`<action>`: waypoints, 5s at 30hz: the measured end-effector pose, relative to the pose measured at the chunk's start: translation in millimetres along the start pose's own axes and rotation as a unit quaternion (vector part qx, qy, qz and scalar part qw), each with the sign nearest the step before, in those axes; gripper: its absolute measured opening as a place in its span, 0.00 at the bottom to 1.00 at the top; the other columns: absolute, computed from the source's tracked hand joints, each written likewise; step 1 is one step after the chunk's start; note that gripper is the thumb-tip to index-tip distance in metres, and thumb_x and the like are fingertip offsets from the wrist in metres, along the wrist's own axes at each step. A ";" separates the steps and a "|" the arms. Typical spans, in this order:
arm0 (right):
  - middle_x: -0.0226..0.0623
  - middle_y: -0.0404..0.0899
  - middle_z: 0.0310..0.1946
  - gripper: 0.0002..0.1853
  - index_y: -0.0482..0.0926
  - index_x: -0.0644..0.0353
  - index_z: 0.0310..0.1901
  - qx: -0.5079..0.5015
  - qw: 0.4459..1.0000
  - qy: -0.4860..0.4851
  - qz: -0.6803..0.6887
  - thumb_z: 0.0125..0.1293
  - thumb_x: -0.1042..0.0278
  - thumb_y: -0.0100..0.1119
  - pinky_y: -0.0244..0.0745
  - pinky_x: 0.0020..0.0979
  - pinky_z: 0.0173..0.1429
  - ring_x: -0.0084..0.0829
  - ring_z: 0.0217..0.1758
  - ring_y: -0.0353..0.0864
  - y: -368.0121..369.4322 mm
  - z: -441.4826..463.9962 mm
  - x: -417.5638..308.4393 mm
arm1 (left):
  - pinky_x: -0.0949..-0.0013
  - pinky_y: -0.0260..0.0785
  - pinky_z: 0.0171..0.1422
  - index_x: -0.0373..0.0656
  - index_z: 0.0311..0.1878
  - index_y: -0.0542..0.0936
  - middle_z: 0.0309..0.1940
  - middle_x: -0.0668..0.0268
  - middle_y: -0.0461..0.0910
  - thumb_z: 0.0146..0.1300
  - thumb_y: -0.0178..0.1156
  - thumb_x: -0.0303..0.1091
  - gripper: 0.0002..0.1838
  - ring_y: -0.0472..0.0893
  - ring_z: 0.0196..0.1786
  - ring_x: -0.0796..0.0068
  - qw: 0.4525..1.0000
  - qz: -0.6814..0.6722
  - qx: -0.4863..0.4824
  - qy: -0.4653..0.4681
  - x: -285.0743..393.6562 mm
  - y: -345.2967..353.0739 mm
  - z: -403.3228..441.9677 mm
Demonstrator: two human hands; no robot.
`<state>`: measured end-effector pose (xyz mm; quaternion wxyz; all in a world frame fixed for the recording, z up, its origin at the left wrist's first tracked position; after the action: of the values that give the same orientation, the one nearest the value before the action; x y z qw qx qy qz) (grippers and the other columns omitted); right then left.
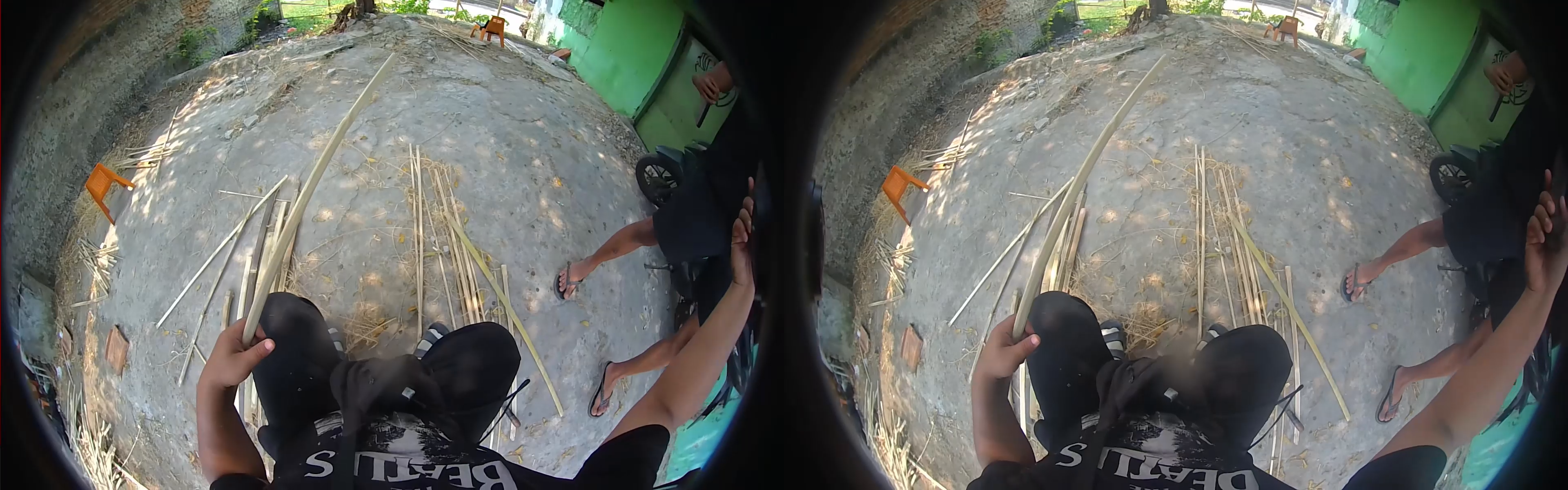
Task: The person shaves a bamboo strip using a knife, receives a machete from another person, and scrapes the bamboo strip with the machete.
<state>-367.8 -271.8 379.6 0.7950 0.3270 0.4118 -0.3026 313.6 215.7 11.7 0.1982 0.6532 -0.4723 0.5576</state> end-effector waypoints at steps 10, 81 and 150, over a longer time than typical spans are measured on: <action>0.30 0.72 0.39 0.27 0.66 0.66 0.73 0.155 0.987 0.051 0.006 0.79 0.63 0.56 0.77 0.28 0.40 0.23 0.34 0.76 159.9 -85.1 188.8 | 0.73 0.63 0.32 0.43 0.40 0.78 0.26 0.77 0.73 0.68 0.75 0.37 0.13 0.70 0.30 0.85 0.998 -0.005 -0.051 0.025 -15.2 -0.1 7.0; 0.41 0.85 0.30 0.09 0.83 0.49 0.40 -0.428 0.714 0.029 -0.553 0.57 0.61 0.67 0.81 0.53 0.44 0.50 0.40 0.88 386.9 -72.8 558.3 | 0.63 0.67 0.32 0.38 0.42 0.77 0.20 0.65 0.74 0.59 0.79 0.46 0.25 0.73 0.24 0.71 0.930 0.334 0.041 0.146 -8.0 48.0 39.4; 0.41 0.88 0.36 0.11 0.85 0.50 0.43 -0.411 0.696 0.129 -0.575 0.57 0.63 0.66 0.83 0.52 0.48 0.49 0.44 0.89 399.2 -70.5 555.3 | 0.56 0.75 0.36 0.36 0.43 0.79 0.22 0.56 0.80 0.59 0.77 0.51 0.27 0.83 0.27 0.55 0.934 0.351 0.034 0.067 -8.1 50.9 52.1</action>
<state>164.9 -94.5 -17.3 0.4607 -0.2967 0.7011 -0.4563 299.7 153.8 -24.9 -0.0007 0.4134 -0.6376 0.6501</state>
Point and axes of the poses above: each hand's wrist, its own z-axis towards the middle knuckle, its own y-axis out of the palm, x = y × z, the point moved 5 cm from there along z, towards the middle knuckle
